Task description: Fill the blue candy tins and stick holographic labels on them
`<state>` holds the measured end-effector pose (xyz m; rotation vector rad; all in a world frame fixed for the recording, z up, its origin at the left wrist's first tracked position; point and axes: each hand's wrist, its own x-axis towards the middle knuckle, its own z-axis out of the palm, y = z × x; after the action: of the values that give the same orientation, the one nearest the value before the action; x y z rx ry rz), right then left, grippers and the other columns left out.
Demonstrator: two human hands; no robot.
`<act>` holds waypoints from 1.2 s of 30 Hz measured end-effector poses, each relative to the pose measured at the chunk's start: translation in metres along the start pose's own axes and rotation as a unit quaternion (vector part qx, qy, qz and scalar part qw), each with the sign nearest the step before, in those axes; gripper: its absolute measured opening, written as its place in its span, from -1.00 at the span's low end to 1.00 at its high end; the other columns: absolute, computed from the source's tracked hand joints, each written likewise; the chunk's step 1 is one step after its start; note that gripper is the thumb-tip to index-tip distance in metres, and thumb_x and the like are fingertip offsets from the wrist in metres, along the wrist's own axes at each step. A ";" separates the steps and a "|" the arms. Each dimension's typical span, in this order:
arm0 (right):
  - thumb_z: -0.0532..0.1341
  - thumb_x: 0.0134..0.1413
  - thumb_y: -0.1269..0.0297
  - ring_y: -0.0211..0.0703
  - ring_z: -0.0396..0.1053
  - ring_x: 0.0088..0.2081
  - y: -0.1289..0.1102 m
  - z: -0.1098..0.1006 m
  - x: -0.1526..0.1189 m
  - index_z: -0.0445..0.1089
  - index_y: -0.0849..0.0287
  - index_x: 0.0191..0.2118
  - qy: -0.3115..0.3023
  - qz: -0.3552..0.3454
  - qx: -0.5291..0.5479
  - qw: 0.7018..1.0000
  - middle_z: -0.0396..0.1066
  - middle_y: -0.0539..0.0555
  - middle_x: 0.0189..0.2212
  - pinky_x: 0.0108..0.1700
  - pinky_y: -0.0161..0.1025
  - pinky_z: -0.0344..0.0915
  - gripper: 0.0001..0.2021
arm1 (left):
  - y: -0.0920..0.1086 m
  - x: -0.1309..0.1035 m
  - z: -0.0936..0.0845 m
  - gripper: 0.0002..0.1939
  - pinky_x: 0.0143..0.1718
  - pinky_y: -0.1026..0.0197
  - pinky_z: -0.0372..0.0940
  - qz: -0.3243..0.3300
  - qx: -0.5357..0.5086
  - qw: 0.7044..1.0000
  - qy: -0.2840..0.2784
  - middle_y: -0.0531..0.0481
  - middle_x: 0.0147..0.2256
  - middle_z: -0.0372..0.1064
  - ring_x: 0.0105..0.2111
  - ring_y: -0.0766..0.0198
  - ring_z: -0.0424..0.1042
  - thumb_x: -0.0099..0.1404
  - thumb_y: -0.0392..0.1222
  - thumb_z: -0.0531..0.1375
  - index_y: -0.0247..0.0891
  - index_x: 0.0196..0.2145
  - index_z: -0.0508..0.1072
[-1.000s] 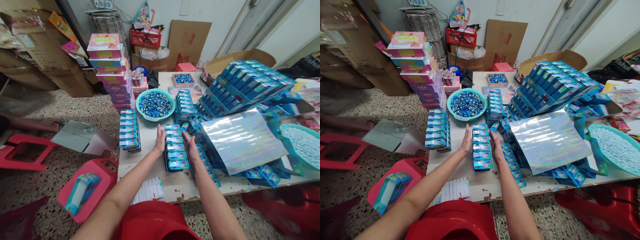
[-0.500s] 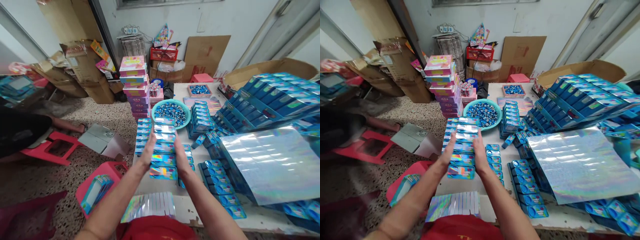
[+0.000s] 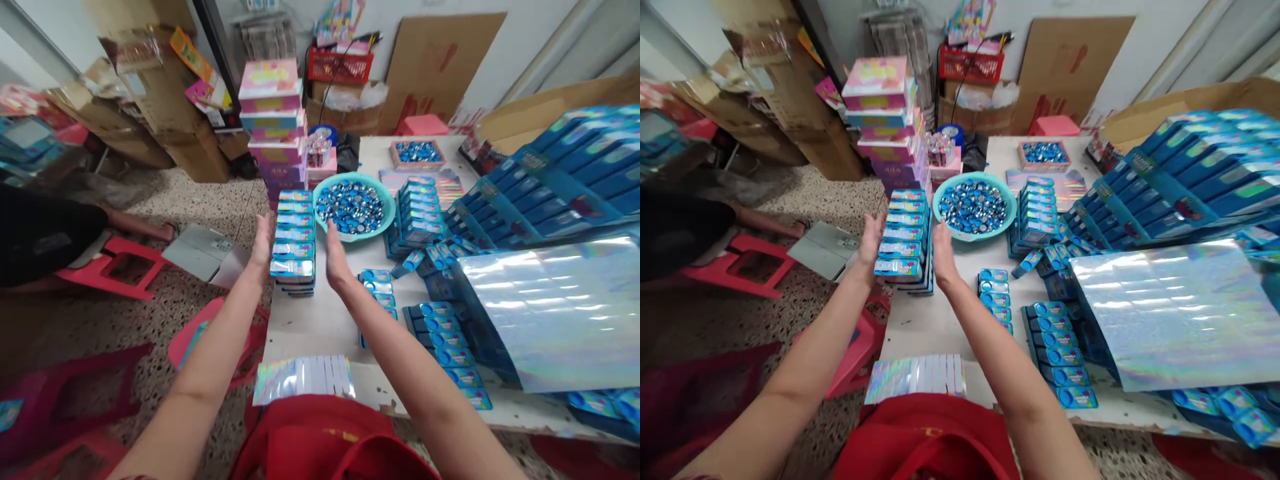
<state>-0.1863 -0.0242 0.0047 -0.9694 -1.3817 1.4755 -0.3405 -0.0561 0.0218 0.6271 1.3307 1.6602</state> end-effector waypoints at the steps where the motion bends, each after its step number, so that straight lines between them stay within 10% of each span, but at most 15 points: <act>1: -0.11 0.11 -0.17 -0.08 0.04 0.20 0.004 -0.010 -0.019 0.06 0.09 0.19 0.023 0.021 -0.005 0.999 0.08 0.10 0.20 0.19 -0.02 0.01 -0.38 | -0.010 -0.006 -0.017 -0.38 -0.12 0.15 0.29 0.016 0.023 0.998 0.052 -0.08 -0.12 0.40 -0.11 0.19 0.39 0.26 0.29 -0.16 -0.21 0.00 0.30; 5: 0.08 0.08 0.01 -0.17 0.35 -0.29 0.036 -0.037 -0.114 0.34 0.13 -0.15 0.019 0.131 -0.051 0.990 0.39 0.06 -0.32 -0.15 -0.16 0.31 -0.65 | -0.069 -0.075 -0.092 -0.57 -0.18 0.21 0.27 -0.072 0.311 0.940 0.120 -0.04 -0.28 0.44 -0.22 0.20 0.39 0.19 0.14 0.06 -0.27 -0.22 0.41; 9: 0.09 0.05 0.18 -0.23 0.27 -0.46 0.089 -0.029 -0.178 0.36 0.16 -0.24 -0.142 0.212 -0.103 0.961 0.29 -0.02 -0.49 -0.37 -0.25 0.30 -0.78 | -0.119 -0.163 -0.122 -0.72 -0.23 0.26 0.23 -0.265 0.538 0.775 -0.199 -0.01 -0.33 0.47 -0.25 0.18 0.39 0.03 -0.07 0.21 -0.28 -0.32 0.48; 12: 0.10 0.03 0.36 -0.19 0.29 -0.29 0.119 -0.013 -0.191 0.37 0.20 -0.15 -0.261 0.151 -0.223 0.927 0.30 0.07 -0.33 -0.19 -0.21 0.29 -0.76 | -0.135 -0.190 -0.116 -0.74 -0.26 0.29 0.18 -0.276 0.597 0.707 -0.260 -0.01 -0.31 0.47 -0.26 0.21 0.38 0.10 -0.14 0.15 -0.27 -0.27 0.50; 19: 0.18 0.00 0.36 0.02 0.17 -0.07 0.124 0.000 -0.199 0.27 0.30 0.02 -0.452 0.058 -0.452 0.767 0.23 0.26 -0.09 0.02 -0.08 0.15 -0.59 | -0.136 -0.189 -0.107 -0.76 -0.34 0.32 0.11 -0.281 0.606 0.711 -0.219 0.04 -0.39 0.47 -0.32 0.27 0.36 0.14 -0.16 0.10 -0.24 -0.32 0.53; 24: 0.13 0.04 0.39 -0.01 0.19 -0.08 0.118 0.000 -0.203 0.24 0.26 0.03 -0.507 0.009 -0.460 0.729 0.22 0.24 -0.01 -0.03 -0.10 0.19 -0.61 | -0.137 -0.191 -0.107 -0.77 -0.40 0.31 0.10 -0.290 0.611 0.710 -0.198 0.02 -0.42 0.46 -0.35 0.25 0.37 0.10 -0.20 0.11 -0.25 -0.35 0.54; 32: 0.23 -0.05 0.38 -0.05 0.23 -0.10 0.112 0.003 -0.201 0.38 0.21 -0.24 -0.482 0.007 -0.454 0.749 0.29 0.19 -0.08 -0.10 -0.19 0.21 -0.82 | -0.141 -0.189 -0.106 -0.78 -0.38 0.31 0.13 -0.285 0.626 0.699 -0.196 0.00 -0.39 0.48 -0.30 0.23 0.40 0.10 -0.19 0.12 -0.23 -0.36 0.54; 36: 0.21 -0.03 0.42 -0.20 0.28 -0.29 0.097 -0.005 -0.201 0.34 0.16 -0.44 -0.385 0.048 -0.351 0.852 0.37 0.03 -0.40 -0.24 -0.29 0.20 -0.95 | -0.145 -0.190 -0.107 -0.80 -0.30 0.29 0.16 -0.279 0.634 0.696 -0.188 0.00 -0.36 0.49 -0.26 0.22 0.40 0.11 -0.17 0.11 -0.20 -0.37 0.53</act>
<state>-0.1253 -0.2135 -0.0964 -0.8936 -2.6194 1.5205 -0.2903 -0.2702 -0.1204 1.0802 1.9544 -0.1155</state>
